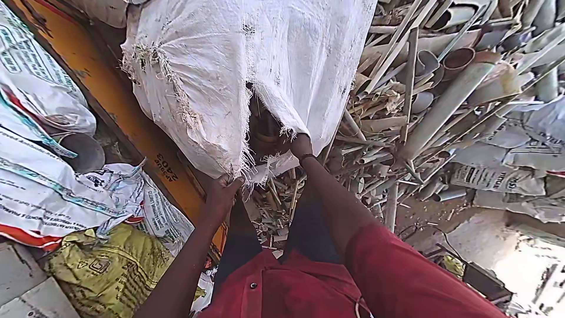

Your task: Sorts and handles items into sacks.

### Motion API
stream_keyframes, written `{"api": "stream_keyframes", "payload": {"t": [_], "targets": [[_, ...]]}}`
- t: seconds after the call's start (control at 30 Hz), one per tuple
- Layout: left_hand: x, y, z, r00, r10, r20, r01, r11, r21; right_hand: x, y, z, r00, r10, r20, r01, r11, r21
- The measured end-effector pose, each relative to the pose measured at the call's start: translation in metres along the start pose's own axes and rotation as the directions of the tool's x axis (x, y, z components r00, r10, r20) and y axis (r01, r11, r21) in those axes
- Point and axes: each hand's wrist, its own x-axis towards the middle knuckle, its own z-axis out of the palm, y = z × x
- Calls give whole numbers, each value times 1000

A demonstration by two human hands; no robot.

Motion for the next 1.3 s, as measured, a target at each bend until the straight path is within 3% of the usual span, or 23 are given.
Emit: {"api": "stream_keyframes", "payload": {"t": [0.1, 0.2, 0.33, 0.43, 0.53, 0.63, 0.7, 0.73, 0.77, 0.83, 0.9, 0.93, 1.0, 1.07, 1.13, 1.17, 1.23, 1.3], "targets": [[0, -1, 3, 1000, 18, 6, -17, 1000, -18, 5, -16, 10, 993, 20, 119, 3, 982, -187], [1, -4, 0, 1000, 30, -9, -30, 1000, 2, -2, -28, 23, 999, 34, 35, -24, 966, -256], [0, -5, -2, 998, 48, -42, -49, 998, -29, -36, -37, 32, 990, -128, 65, 141, 949, -281], [0, -4, -1, 998, 28, -48, -30, 999, -25, -78, -41, 4, 944, -315, 101, 322, 944, -65], [2, -5, 0, 998, 11, -66, -12, 1000, -17, -114, -19, -59, 911, -402, -93, 412, 873, 262], [0, -5, -1, 997, 18, -81, -19, 1000, -15, -134, 45, -157, 896, -221, -386, 413, 737, 536], [0, -6, -3, 996, 23, -89, -24, 1000, -11, -137, 111, -221, 803, 23, -595, 413, 699, 584], [-1, -7, -5, 995, 22, -97, -22, 1000, -7, -136, 147, -246, 720, 179, -671, 382, 705, 598], [-2, -6, -6, 994, 17, -109, -17, 1000, -5, -138, 177, -265, 652, 310, -692, 334, 702, 629], [-6, -3, -10, 987, 24, -158, -29, 999, -31, -143, 208, -285, 610, 435, -662, 238, 696, 677], [-10, 0, -15, 977, 39, -210, -56, 995, -80, -143, 192, -270, 630, 404, -663, 225, 722, 654], [-13, 1, -18, 976, 34, -216, -55, 994, -93, -140, 176, -250, 681, 324, -656, 246, 743, 622], [-16, 1, -20, 977, 37, -211, -58, 994, -97, -126, 127, -190, 829, 56, -557, 308, 784, 538], [-19, 2, -17, 977, 25, -212, -46, 995, -94, -108, 72, -117, 905, -290, -311, 405, 814, 417], [-19, 5, -14, 977, 13, -213, -32, 996, -84, -86, 12, -49, 843, -538, -21, 523, 808, 272], [-19, 4, -12, 978, 14, -209, -33, 995, -90, -73, -15, -16, 810, -576, 108, 547, 809, 213], [-18, 1, -9, 980, 28, -195, -52, 992, -118, -45, -56, 45, 767, -561, 312, 578, 815, 45], [-19, -2, -7, 982, 36, -185, -63, 989, -137, -39, -84, 84, 773, -481, 414, 570, 813, -119]]}}
